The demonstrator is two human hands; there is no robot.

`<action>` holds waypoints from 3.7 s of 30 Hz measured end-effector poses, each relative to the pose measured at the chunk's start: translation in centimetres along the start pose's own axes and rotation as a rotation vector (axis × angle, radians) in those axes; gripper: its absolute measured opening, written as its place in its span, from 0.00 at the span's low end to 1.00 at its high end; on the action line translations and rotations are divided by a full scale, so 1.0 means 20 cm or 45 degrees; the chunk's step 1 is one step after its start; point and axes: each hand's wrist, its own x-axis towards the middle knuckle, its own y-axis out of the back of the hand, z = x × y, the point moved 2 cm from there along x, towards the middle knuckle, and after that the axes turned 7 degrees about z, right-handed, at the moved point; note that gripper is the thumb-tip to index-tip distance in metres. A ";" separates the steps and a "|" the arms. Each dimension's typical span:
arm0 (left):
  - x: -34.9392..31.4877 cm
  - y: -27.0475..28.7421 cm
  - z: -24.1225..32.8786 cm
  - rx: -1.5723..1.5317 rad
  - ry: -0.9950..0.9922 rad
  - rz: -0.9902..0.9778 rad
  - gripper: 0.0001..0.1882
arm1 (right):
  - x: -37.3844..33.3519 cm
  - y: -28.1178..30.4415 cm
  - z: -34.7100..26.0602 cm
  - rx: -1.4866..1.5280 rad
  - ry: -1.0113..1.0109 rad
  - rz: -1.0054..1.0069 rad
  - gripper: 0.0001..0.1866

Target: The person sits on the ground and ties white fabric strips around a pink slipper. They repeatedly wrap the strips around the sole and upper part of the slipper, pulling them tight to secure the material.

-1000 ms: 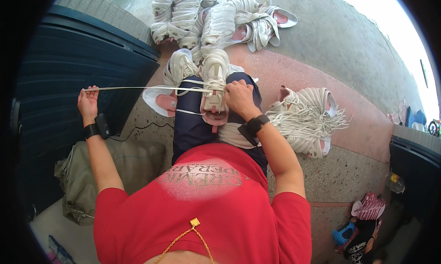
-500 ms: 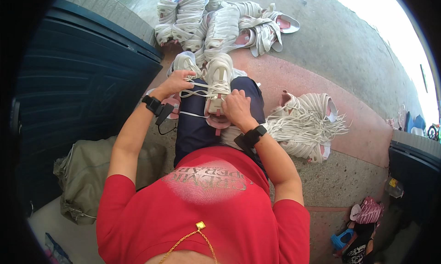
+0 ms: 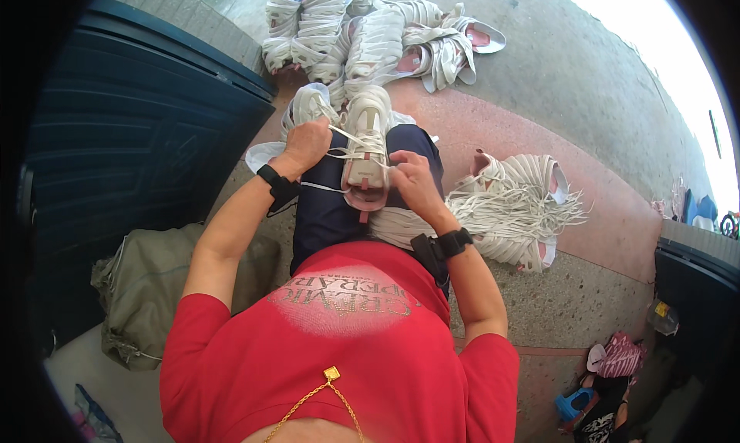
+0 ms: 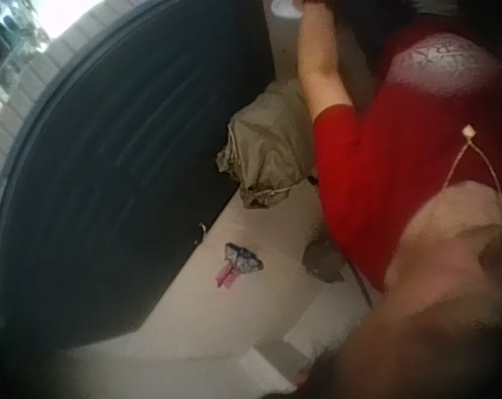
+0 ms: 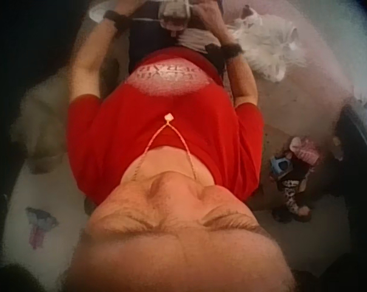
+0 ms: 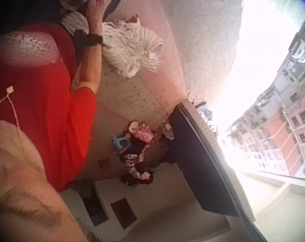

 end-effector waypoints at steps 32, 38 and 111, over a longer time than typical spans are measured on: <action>-0.17 0.23 -0.51 -1.466 0.707 -0.273 0.09 | -0.09 0.16 0.13 0.250 -0.389 -0.070 0.13; -0.27 -0.15 -0.07 -0.189 -0.256 0.082 0.08 | 0.04 -0.15 0.01 -0.454 0.172 0.112 0.10; 0.21 -0.13 0.25 -1.714 0.778 -0.708 0.37 | 0.14 -0.15 -0.08 -0.923 0.449 -0.123 0.04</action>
